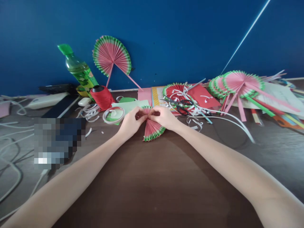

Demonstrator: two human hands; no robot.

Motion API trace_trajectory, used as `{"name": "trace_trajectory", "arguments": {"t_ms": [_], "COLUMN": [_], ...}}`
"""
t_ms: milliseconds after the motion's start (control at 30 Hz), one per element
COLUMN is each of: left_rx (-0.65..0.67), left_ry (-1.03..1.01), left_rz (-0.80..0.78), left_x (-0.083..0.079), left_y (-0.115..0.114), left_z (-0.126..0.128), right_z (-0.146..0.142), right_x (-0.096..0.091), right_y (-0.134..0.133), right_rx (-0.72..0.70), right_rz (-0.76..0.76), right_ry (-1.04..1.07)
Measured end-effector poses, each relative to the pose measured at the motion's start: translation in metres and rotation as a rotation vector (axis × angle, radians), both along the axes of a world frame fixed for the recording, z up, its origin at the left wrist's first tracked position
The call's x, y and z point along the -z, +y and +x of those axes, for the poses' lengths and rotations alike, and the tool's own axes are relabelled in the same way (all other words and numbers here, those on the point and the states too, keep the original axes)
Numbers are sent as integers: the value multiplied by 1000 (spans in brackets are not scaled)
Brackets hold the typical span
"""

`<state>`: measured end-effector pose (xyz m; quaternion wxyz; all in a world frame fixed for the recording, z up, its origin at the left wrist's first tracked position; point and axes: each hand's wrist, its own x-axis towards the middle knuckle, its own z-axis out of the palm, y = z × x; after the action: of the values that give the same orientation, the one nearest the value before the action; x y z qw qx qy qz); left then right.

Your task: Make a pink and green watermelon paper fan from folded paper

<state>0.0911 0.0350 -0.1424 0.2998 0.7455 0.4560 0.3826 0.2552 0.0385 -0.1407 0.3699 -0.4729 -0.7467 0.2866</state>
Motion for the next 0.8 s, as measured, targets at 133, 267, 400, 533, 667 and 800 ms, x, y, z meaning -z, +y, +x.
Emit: {"name": "trace_trajectory", "arguments": {"t_ms": [133, 267, 400, 533, 667, 800], "left_rx": [-38, -30, -15, -36, -46, -46], "left_ry": [86, 90, 96, 96, 80, 71], "left_rz": [58, 59, 82, 74, 32, 22], "left_x": [-1, -1, 0, 0, -2, -2], "left_y": [-2, -3, -2, -3, -4, -4], "left_z": [0, 0, 0, -1, 0, -1], "right_z": [0, 0, 0, 0, 2, 3], "right_x": [0, 0, 0, 1, 2, 2], "right_y": [-1, -1, -1, 0, 1, 2], "right_rx": [-2, 6, 6, 16, -5, -56], "right_rz": [9, 5, -5, -4, -12, -39], "right_ry": [0, 9, 24, 20, 35, 98]}}
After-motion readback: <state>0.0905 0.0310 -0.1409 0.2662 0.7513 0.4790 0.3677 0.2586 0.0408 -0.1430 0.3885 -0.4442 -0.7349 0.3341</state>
